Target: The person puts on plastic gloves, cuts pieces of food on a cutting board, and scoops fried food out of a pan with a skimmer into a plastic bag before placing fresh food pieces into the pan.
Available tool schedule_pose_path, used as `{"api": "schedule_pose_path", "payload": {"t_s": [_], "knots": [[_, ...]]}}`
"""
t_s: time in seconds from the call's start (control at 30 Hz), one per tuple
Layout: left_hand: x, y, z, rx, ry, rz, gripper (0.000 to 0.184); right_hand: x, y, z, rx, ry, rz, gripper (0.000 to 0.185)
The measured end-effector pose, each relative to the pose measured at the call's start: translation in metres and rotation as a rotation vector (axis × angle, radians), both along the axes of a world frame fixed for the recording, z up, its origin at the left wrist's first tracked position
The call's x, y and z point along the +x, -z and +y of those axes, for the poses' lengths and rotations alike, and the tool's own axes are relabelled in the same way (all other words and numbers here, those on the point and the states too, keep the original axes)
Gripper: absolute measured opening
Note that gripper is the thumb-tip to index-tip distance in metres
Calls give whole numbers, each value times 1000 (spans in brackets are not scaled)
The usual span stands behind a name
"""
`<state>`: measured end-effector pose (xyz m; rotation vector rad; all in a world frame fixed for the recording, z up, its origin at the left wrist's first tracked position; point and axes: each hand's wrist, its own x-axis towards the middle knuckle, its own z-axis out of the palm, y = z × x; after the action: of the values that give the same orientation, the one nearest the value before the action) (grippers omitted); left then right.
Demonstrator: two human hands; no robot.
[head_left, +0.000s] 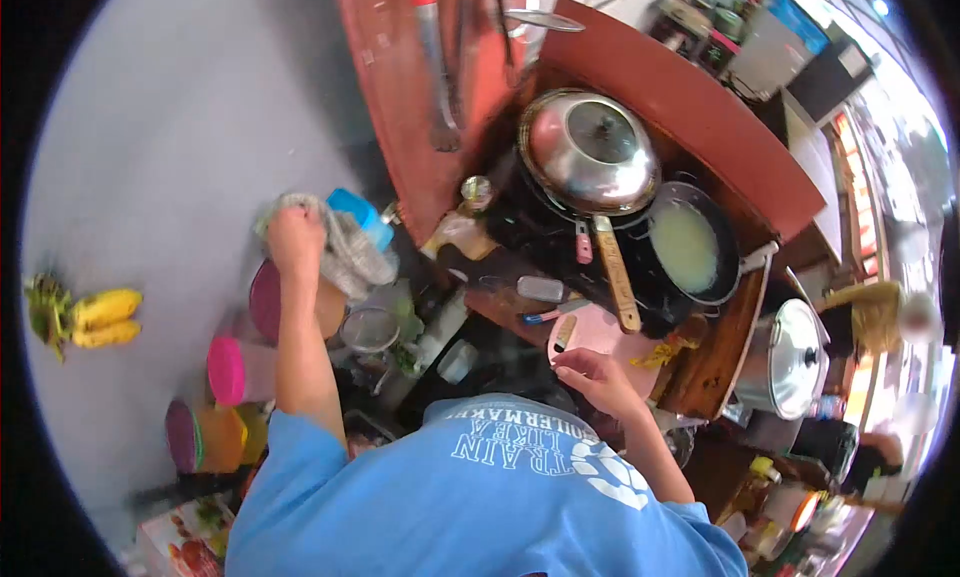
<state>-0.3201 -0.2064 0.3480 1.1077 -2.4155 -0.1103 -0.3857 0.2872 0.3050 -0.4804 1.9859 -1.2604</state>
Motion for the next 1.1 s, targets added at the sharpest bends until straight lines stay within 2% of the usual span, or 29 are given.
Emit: {"api": "schedule_pose_path", "payload": {"t_s": [0.13,0.3,0.33,0.37,0.4,0.5,0.57,0.6,0.67,0.73,0.8,0.87,0.93,0.97,1.0,1.1], "knots": [[-7,13,-1,-43,49,-59,34,-4,30,32,-35,7,-2,32],[-5,23,-7,-55,115,-110,36,-15,31,82,118,108,-178,32],[-4,21,-4,52,77,-122,37,-18,35,93,115,136,-181,32],[-3,21,-3,159,37,-137,39,-22,39,105,73,220,-245,32],[-1,28,-10,158,60,-140,39,-25,43,116,29,301,-309,31],[0,39,-10,107,68,-88,41,-40,54,145,-78,504,-338,28],[-1,24,10,33,79,-78,40,-56,63,160,-210,695,-411,24],[1,26,10,30,94,-78,40,-63,74,168,-215,710,-411,24],[-1,27,11,86,116,-8,38,-77,86,184,-444,841,-464,26],[7,17,18,16,106,-98,36,-86,85,191,-481,899,-473,27],[18,7,11,298,219,-233,31,-90,80,194,-539,965,-534,26],[20,-84,133,705,506,19,21,-88,77,196,-569,984,-543,27],[29,-159,205,639,749,-103,12,-86,91,202,-654,941,-622,25],[33,-190,228,582,913,-150,13,-81,86,204,-601,918,-572,22],[36,-219,245,499,1181,-194,13,-78,86,206,-557,917,-593,22],[35,-304,289,289,2109,-290,16,-66,90,218,-644,884,-618,23]]}}
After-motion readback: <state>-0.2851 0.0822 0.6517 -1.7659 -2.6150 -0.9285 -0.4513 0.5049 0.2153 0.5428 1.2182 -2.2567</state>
